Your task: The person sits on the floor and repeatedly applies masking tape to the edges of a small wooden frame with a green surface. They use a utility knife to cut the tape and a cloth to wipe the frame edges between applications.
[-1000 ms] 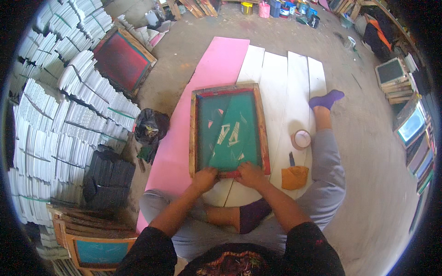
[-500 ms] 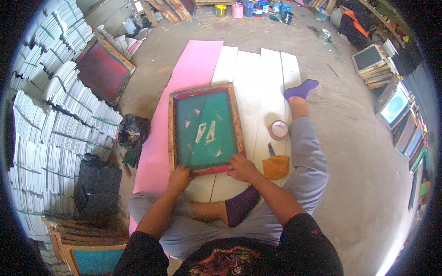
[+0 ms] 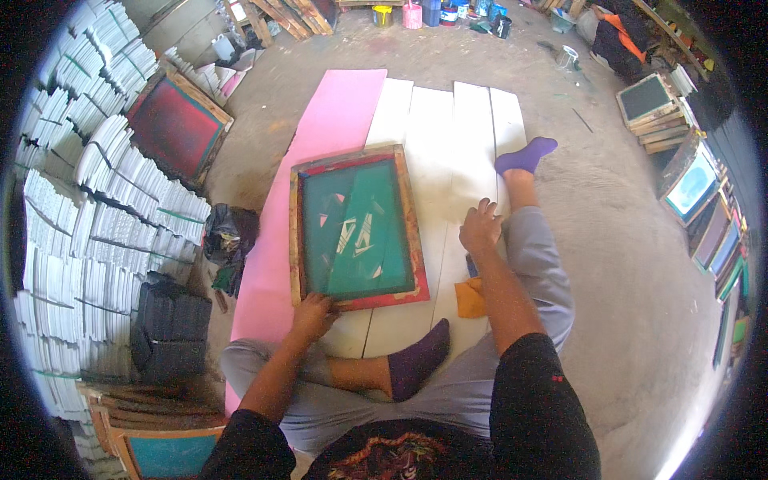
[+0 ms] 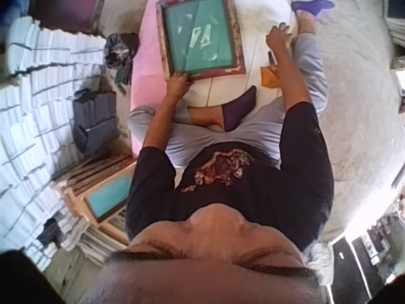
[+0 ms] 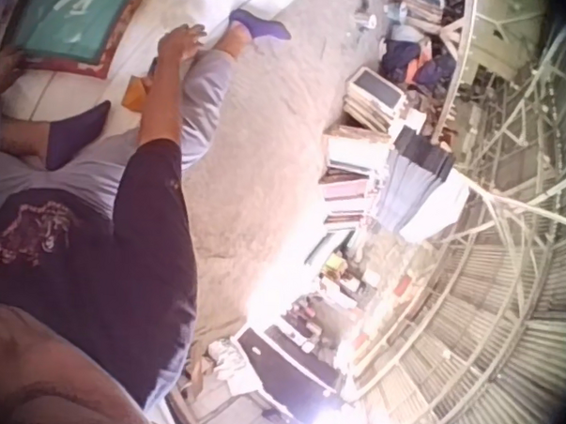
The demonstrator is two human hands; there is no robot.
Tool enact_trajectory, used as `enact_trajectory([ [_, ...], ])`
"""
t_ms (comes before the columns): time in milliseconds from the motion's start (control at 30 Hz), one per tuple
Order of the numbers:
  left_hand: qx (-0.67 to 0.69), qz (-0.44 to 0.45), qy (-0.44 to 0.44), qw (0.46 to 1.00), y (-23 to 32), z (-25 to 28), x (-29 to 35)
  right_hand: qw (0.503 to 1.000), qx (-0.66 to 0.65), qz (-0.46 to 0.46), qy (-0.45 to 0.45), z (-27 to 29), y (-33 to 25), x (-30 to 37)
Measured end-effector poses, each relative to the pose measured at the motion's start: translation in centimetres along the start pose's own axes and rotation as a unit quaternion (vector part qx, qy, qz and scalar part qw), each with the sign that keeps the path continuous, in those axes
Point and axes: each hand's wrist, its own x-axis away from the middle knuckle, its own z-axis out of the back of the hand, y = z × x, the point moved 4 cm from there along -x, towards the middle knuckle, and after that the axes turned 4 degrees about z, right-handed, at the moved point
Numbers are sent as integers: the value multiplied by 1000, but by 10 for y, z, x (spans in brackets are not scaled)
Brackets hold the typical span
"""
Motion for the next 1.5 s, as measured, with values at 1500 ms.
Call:
enact_trajectory([
  [1500,310,1,141,940,126,111,-13,675,-685,270,42,84,-114,161],
])
